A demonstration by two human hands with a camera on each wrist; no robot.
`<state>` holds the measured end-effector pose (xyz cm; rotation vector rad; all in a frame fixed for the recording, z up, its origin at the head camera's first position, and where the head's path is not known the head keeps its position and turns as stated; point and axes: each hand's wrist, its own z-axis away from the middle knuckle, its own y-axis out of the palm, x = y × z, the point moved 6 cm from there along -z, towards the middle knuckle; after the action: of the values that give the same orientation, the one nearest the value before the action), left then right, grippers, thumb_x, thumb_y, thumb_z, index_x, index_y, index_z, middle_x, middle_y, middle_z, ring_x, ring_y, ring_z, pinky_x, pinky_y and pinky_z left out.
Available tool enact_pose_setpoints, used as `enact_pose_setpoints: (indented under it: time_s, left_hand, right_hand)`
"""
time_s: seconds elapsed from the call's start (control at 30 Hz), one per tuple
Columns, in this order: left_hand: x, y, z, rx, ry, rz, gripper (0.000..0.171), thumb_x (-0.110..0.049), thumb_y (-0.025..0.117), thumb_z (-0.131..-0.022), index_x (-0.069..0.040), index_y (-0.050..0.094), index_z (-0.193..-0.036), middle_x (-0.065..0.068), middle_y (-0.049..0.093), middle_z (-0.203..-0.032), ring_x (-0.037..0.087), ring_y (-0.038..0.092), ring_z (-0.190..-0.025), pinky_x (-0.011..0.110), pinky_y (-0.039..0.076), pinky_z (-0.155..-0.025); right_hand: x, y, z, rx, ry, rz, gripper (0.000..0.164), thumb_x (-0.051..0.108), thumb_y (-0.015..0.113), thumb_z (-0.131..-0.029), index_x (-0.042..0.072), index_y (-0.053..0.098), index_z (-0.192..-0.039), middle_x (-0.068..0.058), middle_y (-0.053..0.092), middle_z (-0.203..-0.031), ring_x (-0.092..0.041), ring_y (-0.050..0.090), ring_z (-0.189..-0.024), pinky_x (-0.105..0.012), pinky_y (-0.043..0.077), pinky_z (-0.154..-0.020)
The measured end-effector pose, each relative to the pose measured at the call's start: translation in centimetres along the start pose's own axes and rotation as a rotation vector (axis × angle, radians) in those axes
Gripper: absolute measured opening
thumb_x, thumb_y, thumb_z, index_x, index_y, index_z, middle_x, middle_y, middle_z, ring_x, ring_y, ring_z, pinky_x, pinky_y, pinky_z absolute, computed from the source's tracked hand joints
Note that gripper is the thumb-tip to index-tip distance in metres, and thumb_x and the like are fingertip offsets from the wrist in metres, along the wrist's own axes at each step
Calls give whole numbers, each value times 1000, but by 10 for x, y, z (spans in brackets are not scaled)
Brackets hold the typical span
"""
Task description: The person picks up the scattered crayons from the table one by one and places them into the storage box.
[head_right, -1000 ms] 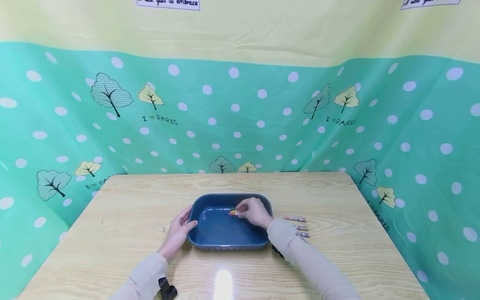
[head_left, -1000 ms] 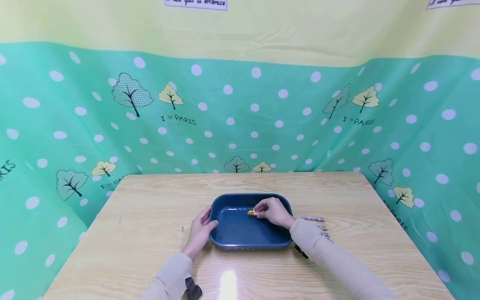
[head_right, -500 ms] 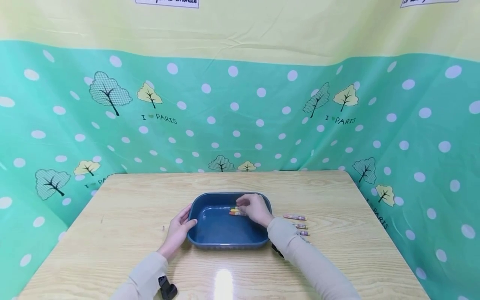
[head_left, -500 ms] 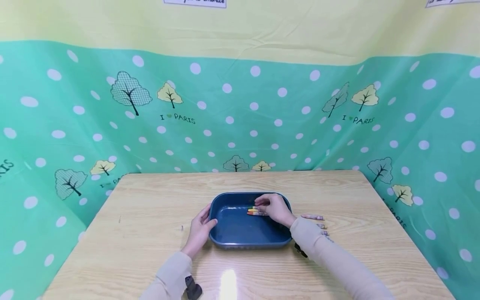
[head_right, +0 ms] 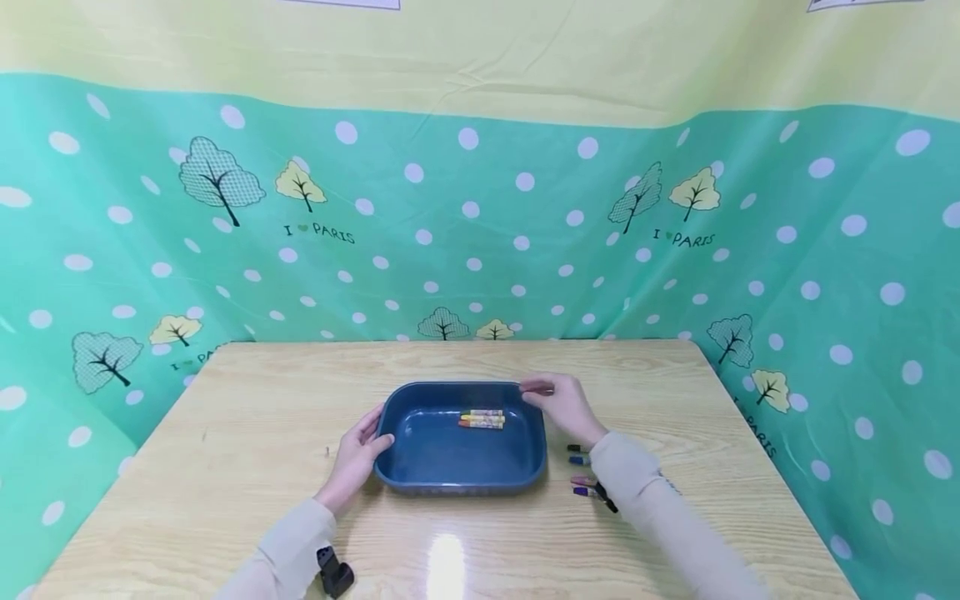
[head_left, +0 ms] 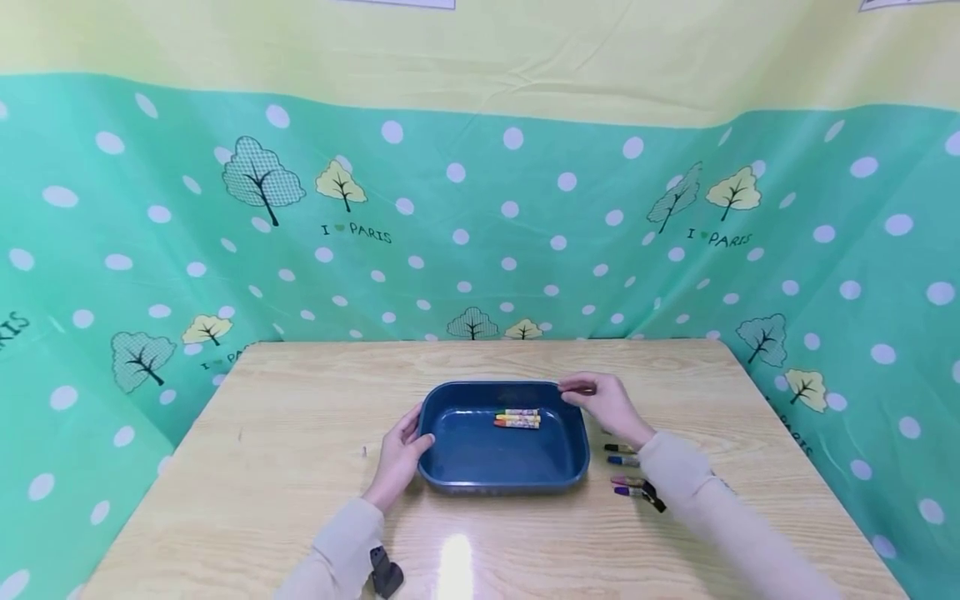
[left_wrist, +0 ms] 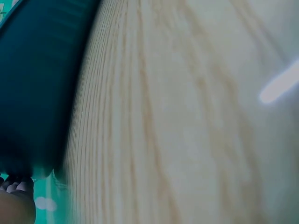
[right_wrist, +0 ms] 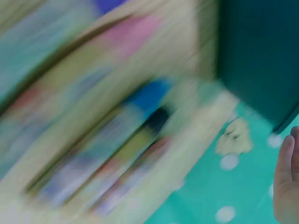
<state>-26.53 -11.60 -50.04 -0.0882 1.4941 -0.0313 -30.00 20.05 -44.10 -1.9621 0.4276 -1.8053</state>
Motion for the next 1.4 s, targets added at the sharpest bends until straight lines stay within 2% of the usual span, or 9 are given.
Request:
enact_pose_setpoints:
  time_s: [0.17, 0.27, 0.4, 0.53, 0.63, 0.73, 1.07, 1.27, 1.4]
  left_hand:
    - [-2, 1, -1, 9, 15, -9, 57, 5, 52, -85, 1, 35, -139, 26, 35, -141, 39, 37, -129, 43, 36, -104]
    - [-2, 2, -1, 17, 12, -5, 57, 5, 52, -85, 0, 35, -139, 26, 34, -141, 39, 36, -129, 43, 35, -105]
    - [1, 0, -1, 2, -4, 5, 57, 5, 52, -84, -1, 36, -139, 24, 35, -142, 37, 37, -129, 42, 36, -105]
    - [2, 0, 0, -5, -16, 6, 58, 5, 53, -84, -2, 36, -139, 23, 35, -143, 36, 36, -130, 41, 36, -105]
    - [2, 0, -1, -3, -10, 1, 58, 4, 53, -84, -2, 36, -139, 23, 35, -143, 36, 36, -130, 41, 36, -105]
    - [1, 0, -2, 4, -8, -8, 58, 3, 54, -85, -2, 36, -139, 24, 35, -142, 36, 36, -130, 40, 36, -105]
    - [0, 1, -1, 9, -9, 1, 58, 5, 53, -84, -1, 36, -139, 25, 35, -142, 37, 37, -129, 40, 37, -104]
    - [2, -1, -2, -2, -17, -1, 58, 4, 53, -85, -3, 36, -139, 22, 35, -143, 35, 36, -131, 39, 36, -105]
    - [3, -2, -3, 0, -12, 3, 57, 4, 53, -85, -3, 36, -139, 22, 35, -143, 34, 36, -131, 39, 36, -106]
  right_hand:
    - [-30, -25, 7, -10, 31, 62, 29, 12, 63, -85, 2, 63, -113, -14, 66, -109, -26, 63, -98, -31, 57, -73]
    - [-45, -35, 12, -5, 33, 91, 29, 9, 62, -85, 0, 62, -113, -15, 65, -110, -27, 62, -99, -32, 56, -80]
    - [-62, -39, 18, 45, 64, 79, 31, 8, 63, -84, -2, 61, -113, -17, 65, -110, -27, 62, -99, -30, 55, -82]
    - [-78, -43, 25, 79, 101, 91, 34, 11, 65, -83, -3, 60, -114, -17, 65, -108, -26, 63, -97, -33, 55, -83]
    - [-87, -47, 29, 87, 96, 144, 36, 13, 67, -82, -2, 61, -113, -14, 67, -105, -24, 63, -96, -36, 54, -84]
    - [-96, -49, 32, 89, 98, 182, 36, 14, 70, -79, 0, 63, -111, -11, 68, -103, -22, 63, -95, -33, 54, -82]
    - [-98, -47, 32, 57, 66, 245, 23, 0, 66, -79, 1, 66, -101, -9, 69, -92, -17, 63, -83, -27, 55, -70]
    - [-93, -51, 31, 37, 79, 246, 23, 5, 68, -79, 1, 67, -101, -11, 69, -93, -17, 63, -83, -25, 55, -70]
    - [-84, -59, 29, -6, 84, 238, 26, 8, 69, -78, 1, 67, -104, -13, 68, -99, -21, 63, -87, -29, 55, -75]
